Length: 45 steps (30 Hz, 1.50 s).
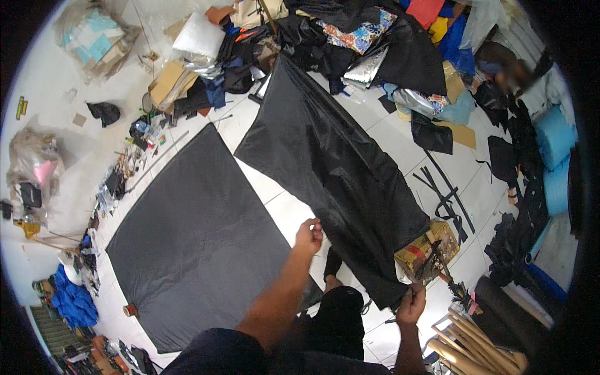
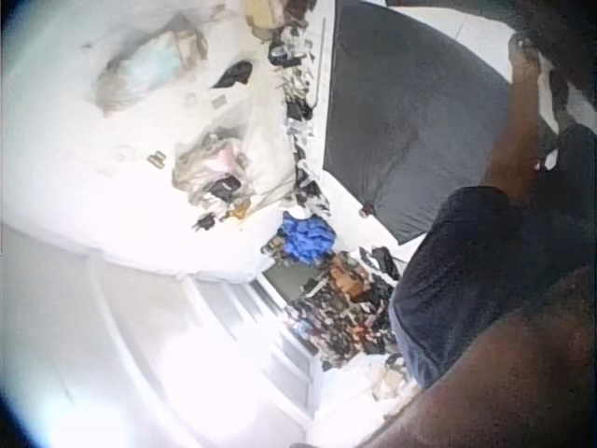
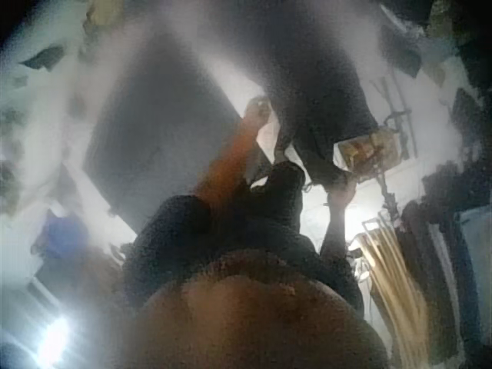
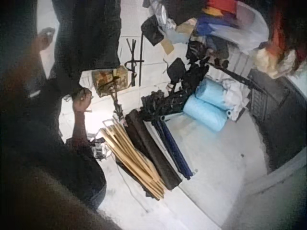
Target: The person uses a long wooden stick to measure and mark a large black fabric laid on the floor, then cuts the fabric with scissors. The person repeats the measuring and cutting process on the same fabric.
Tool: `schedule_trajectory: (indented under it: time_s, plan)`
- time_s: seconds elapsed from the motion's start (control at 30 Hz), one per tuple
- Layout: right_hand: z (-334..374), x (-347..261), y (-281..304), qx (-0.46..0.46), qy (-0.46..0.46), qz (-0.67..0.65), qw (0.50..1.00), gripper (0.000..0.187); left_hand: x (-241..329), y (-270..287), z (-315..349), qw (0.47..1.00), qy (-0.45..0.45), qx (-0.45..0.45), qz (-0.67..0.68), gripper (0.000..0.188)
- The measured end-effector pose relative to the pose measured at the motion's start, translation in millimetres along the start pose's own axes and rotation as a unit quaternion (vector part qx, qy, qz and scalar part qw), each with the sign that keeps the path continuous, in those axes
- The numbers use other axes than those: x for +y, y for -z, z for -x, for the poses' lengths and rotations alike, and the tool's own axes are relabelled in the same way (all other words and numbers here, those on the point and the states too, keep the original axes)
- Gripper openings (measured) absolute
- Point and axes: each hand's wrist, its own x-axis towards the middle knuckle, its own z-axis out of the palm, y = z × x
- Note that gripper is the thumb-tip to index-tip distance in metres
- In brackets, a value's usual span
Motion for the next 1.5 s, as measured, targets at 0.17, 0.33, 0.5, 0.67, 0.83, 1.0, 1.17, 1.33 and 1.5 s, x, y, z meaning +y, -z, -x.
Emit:
schedule_trajectory:
  time_s: [0.17,0.33,0.5,0.67,0.83,1.0,1.17,1.33,1.5]
  plan:
    - [-8,-45,-14,-0.268,-0.056,-0.012,0.962,0.013,11,-74,110,0.926,0.154,0.15,-0.311,0.041]
    - [-10,-114,-63,-0.269,-0.016,-0.111,0.957,0.009,9,-33,56,0.948,0.203,-0.147,-0.197,0.077]
    - [26,-175,-57,-0.189,-0.133,0.248,0.941,0.04,71,-17,84,0.918,0.029,-0.165,-0.36,0.066]
    - [54,-298,-191,-0.118,-0.031,0.312,0.942,0.087,114,11,158,0.92,0.115,-0.179,-0.328,0.048]
    - [102,-247,-288,0.018,-0.148,0.198,0.969,0.062,159,51,177,0.85,-0.008,-0.389,-0.355,0.04]
    - [149,-262,-267,0.114,-0.029,0.191,0.974,0.034,181,41,170,0.907,0.175,-0.358,-0.137,0.044]
    - [224,-306,-250,0.063,-0.068,0.163,0.982,0.027,237,30,150,0.951,0.045,-0.293,-0.087,0.053]
    - [360,-304,-327,-0.004,-0.024,0.157,0.987,0.032,395,160,111,0.946,-0.075,-0.239,-0.204,0.063]
    - [536,-293,-396,-0.037,-0.104,0.168,0.98,0.034,464,371,207,0.894,-0.203,-0.198,-0.346,0.057]
